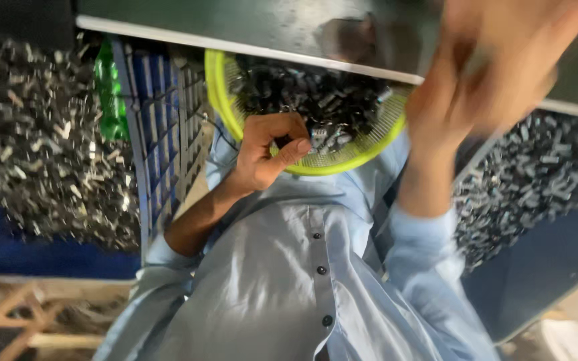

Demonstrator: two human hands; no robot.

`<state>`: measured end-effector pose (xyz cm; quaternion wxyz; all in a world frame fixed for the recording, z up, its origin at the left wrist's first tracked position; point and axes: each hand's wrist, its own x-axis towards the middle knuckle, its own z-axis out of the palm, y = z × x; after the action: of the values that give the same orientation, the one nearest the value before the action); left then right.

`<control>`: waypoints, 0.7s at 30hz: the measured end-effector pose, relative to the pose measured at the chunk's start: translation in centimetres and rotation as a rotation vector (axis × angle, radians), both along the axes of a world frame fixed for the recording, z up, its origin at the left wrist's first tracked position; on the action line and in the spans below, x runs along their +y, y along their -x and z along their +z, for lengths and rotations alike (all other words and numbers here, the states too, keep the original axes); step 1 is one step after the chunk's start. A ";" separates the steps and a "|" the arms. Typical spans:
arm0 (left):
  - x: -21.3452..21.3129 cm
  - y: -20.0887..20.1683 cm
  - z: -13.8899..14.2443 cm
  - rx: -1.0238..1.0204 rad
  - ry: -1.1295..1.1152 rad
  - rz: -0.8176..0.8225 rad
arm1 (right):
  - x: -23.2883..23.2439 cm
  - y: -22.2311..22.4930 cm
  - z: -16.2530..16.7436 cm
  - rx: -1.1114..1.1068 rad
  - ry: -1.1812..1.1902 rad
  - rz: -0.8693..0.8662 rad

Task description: The person sorts small metal parts from a green basket, picking them up by hand and placing them into a nearby bin. The person repeatedly reaches into the basket, selects parts, and deposits them into the bin.

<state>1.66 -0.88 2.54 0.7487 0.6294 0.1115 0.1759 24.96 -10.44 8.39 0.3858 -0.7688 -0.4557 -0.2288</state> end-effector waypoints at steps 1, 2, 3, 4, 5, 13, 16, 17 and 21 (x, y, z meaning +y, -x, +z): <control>0.2 0.0 0.2 -0.014 0.028 0.031 | -1.0 2.3 -1.3 0.091 -0.020 0.099; 0.4 0.0 0.4 -0.026 0.054 0.059 | -2.3 5.3 -3.1 0.291 -0.111 0.195; 0.4 -0.1 0.7 -0.047 0.101 0.067 | -4.0 8.2 -4.5 0.576 0.142 0.242; 0.2 -0.4 0.8 -0.071 0.155 0.065 | -4.2 9.4 -7.1 0.783 0.031 0.472; -0.2 -0.6 1.1 -0.092 0.212 0.058 | -5.2 11.7 -8.8 1.129 -0.005 0.330; -2.1 -1.7 0.9 0.001 -0.217 0.152 | -9.0 13.2 -9.2 0.981 -0.004 0.088; -2.0 -1.7 1.0 -0.006 -0.387 0.131 | -8.3 11.9 -8.6 1.153 -0.216 0.212; -1.9 -1.6 1.1 -0.017 -0.448 0.140 | -8.2 11.8 -8.4 1.256 -0.314 0.255; -1.7 -1.0 0.7 -0.182 -0.814 0.276 | -7.8 12.7 -8.9 1.411 -0.555 0.351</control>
<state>2.67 -2.56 3.23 0.4159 0.8342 0.0500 0.3586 12.24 -18.22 -0.52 0.7934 -0.5246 -0.1437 0.2733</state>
